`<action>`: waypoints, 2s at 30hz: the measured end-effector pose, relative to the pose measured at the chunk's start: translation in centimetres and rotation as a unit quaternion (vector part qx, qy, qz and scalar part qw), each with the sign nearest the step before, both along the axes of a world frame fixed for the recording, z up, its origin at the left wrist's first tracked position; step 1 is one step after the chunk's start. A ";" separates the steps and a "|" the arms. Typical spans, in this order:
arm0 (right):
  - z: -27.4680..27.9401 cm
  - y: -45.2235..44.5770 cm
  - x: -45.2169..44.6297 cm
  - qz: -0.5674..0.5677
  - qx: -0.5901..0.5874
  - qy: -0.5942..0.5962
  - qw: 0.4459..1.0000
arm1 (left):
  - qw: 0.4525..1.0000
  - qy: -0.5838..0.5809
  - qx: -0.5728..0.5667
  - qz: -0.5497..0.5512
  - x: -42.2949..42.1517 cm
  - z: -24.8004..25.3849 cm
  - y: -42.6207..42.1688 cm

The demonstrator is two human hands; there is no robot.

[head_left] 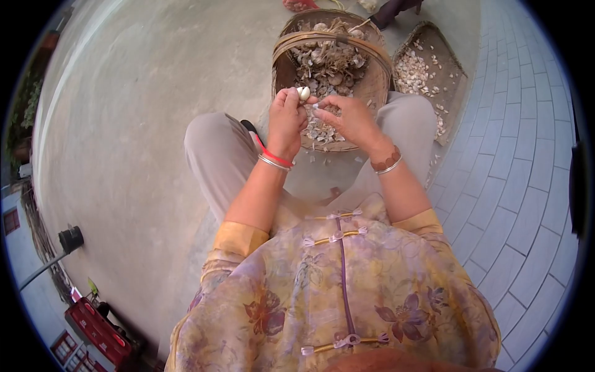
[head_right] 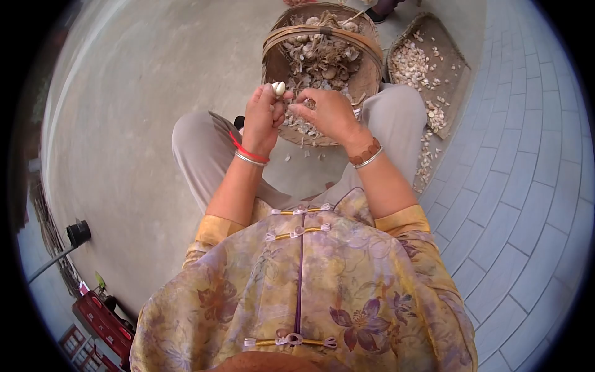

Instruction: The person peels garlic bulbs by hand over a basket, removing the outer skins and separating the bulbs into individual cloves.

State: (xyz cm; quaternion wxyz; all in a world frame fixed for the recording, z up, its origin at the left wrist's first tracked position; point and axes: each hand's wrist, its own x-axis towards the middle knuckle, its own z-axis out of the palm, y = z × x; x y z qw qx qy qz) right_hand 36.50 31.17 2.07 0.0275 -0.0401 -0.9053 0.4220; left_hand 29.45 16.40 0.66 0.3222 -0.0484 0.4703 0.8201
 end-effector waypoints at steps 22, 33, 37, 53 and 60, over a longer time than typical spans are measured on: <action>0.1 -2.1 0.1 -0.111 -0.502 0.010 0.858 | 0.946 0.286 -0.155 0.011 1.3 -1.6 1.3; -1.7 -1.7 -0.2 -0.094 -0.538 0.016 0.838 | 0.873 0.429 -0.233 -0.008 1.9 0.0 1.5; -1.9 -1.6 -0.1 -0.088 -0.530 0.022 0.843 | 0.867 0.438 -0.238 -0.004 1.8 0.0 1.4; 0.5 -0.3 -0.1 -0.092 -0.650 0.015 0.754 | 0.956 -0.126 0.265 0.002 -0.8 -0.2 -0.2; 0.1 0.2 -0.2 -0.097 -0.580 0.069 0.806 | 0.916 -0.172 0.361 -0.014 -0.8 0.3 0.4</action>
